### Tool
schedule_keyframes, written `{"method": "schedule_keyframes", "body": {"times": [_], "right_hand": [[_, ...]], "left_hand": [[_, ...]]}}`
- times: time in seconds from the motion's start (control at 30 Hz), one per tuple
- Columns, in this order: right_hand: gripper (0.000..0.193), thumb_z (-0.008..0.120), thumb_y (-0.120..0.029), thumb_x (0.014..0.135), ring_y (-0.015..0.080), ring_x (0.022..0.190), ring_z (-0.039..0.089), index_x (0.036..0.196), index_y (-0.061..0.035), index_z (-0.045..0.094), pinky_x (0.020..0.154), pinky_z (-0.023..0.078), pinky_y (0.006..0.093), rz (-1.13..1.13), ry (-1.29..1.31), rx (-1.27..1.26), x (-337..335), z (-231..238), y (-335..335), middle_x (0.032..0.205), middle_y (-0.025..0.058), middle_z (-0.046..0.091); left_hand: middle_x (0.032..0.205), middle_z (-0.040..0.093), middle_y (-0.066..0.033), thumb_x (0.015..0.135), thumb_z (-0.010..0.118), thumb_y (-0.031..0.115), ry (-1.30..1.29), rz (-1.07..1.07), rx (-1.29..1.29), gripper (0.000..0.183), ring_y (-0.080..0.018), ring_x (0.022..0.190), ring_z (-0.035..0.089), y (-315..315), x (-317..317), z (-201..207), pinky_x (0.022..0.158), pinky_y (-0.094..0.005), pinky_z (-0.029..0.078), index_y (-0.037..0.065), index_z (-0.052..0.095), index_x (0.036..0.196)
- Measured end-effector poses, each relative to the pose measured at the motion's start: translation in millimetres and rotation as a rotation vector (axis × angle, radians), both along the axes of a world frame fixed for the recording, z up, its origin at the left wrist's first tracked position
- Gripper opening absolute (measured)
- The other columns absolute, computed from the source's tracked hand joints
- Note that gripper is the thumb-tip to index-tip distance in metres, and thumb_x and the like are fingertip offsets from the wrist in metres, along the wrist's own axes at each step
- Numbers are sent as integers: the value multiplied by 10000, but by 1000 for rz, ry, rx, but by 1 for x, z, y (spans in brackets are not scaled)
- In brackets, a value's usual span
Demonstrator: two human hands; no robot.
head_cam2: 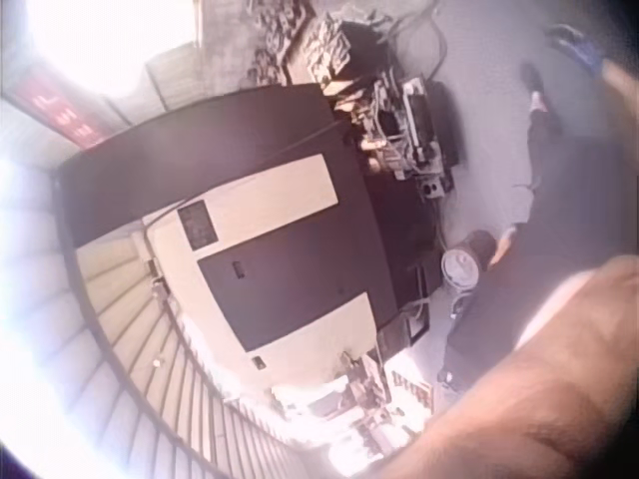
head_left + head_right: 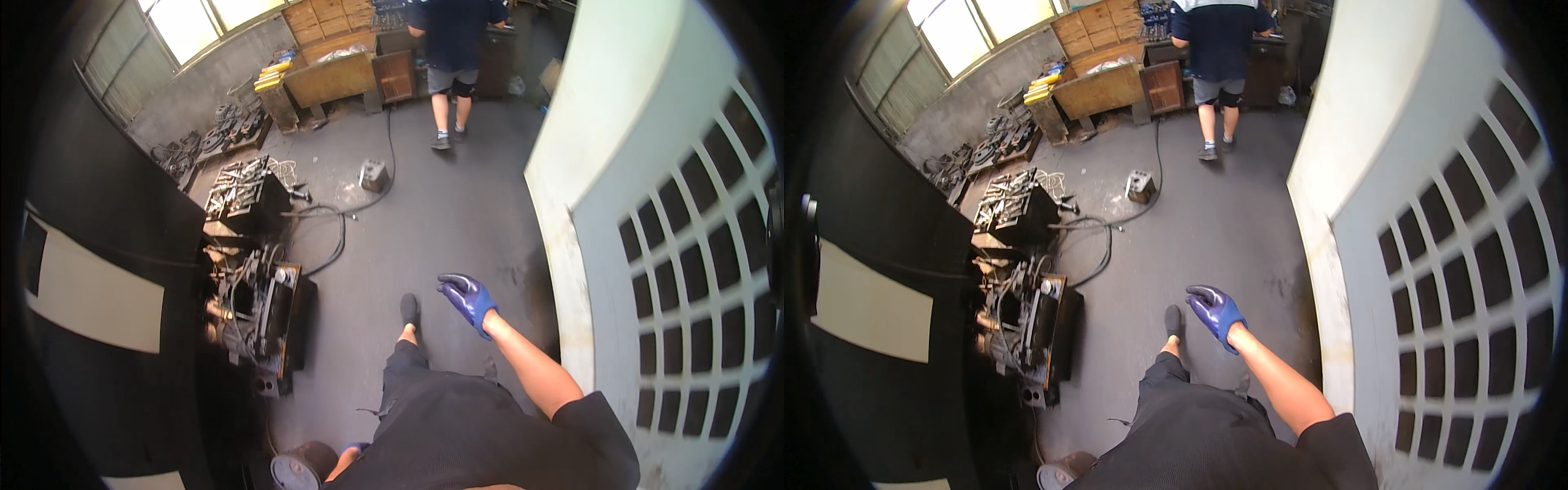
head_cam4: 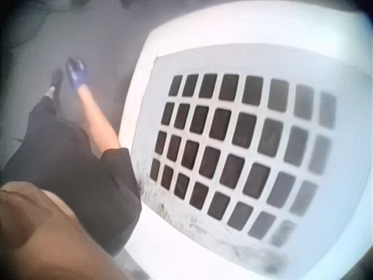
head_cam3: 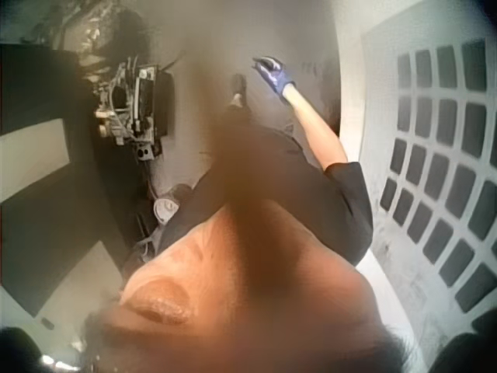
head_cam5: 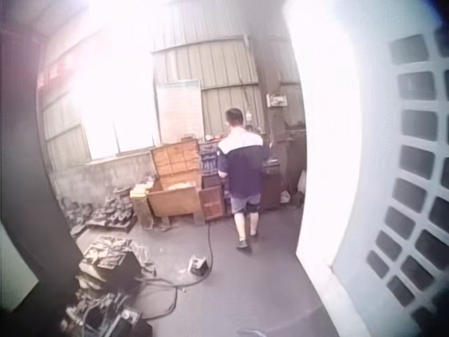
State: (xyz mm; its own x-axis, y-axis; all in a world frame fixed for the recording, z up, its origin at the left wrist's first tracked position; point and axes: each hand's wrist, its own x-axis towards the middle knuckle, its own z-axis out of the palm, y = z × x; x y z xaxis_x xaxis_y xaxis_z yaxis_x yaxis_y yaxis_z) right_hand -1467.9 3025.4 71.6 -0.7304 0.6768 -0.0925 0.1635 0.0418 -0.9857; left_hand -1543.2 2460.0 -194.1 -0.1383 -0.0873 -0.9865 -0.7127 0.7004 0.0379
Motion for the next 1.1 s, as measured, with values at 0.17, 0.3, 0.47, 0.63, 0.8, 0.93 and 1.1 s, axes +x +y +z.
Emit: {"method": "schedule_keyframes", "body": {"times": [0.17, 0.3, 0.47, 0.63, 0.8, 0.93, 1.1], "right_hand": [[339, 675, -205, 951, 231, 1084, 696, 1237, -25, 691, 954, 533, 344, -135, -217, 119, -82, -34, 124, 1214, 158, 716], [298, 646, -236, 962, 202, 976, 705, 1185, -51, 715, 845, 547, 341, -392, -288, -193, -97, -77, 229, 1118, 104, 749], [236, 593, -275, 993, 137, 800, 661, 1120, -127, 725, 649, 500, 299, -602, -352, -465, -113, -162, 349, 1004, 41, 759], [217, 554, -292, 1003, 141, 671, 624, 1043, -166, 727, 568, 449, 290, -526, -582, -720, -175, -214, 475, 890, 19, 749], [268, 566, -316, 977, 218, 703, 636, 1046, -116, 730, 620, 495, 376, -401, -853, -446, -254, -251, 625, 891, 79, 733], [301, 593, -315, 967, 208, 788, 674, 1071, -71, 734, 710, 540, 375, 92, -913, 139, -376, -251, 764, 937, 99, 749], [290, 610, -253, 965, 186, 874, 708, 1119, -46, 742, 793, 552, 331, -42, -622, 216, -537, -210, 909, 999, 94, 772]], "left_hand": [[819, 720, -91, 931, 645, 373, 24, -439, 92, 295, -223, 664, 665, 137, -173, -4, 599, -407, 527, 98, 749, 954], [745, 721, -82, 884, 686, 399, 391, -588, 213, 334, -210, 582, 643, 303, -388, 15, 572, -401, 526, 81, 774, 837], [846, 764, -123, 843, 729, 347, 817, -934, 148, 343, -239, 743, 704, 556, -617, 79, 700, -395, 550, 15, 770, 923], [1140, 721, -244, 851, 694, 489, 753, -640, 263, 575, -389, 1065, 695, 714, -699, 74, 917, -433, 531, 1, 718, 1154], [1265, 668, -255, 835, 666, 615, 609, -1215, 176, 704, -415, 1221, 618, 856, -663, 141, 1033, -441, 494, 25, 706, 1216], [756, 714, -93, 872, 739, 423, 219, -956, 121, 363, -217, 650, 649, 812, -691, 29, 658, -392, 549, 65, 764, 931], [960, 730, -116, 941, 685, 310, 56, -727, 72, 235, -247, 817, 682, 814, -738, 28, 717, -391, 545, 110, 760, 1040]]}}
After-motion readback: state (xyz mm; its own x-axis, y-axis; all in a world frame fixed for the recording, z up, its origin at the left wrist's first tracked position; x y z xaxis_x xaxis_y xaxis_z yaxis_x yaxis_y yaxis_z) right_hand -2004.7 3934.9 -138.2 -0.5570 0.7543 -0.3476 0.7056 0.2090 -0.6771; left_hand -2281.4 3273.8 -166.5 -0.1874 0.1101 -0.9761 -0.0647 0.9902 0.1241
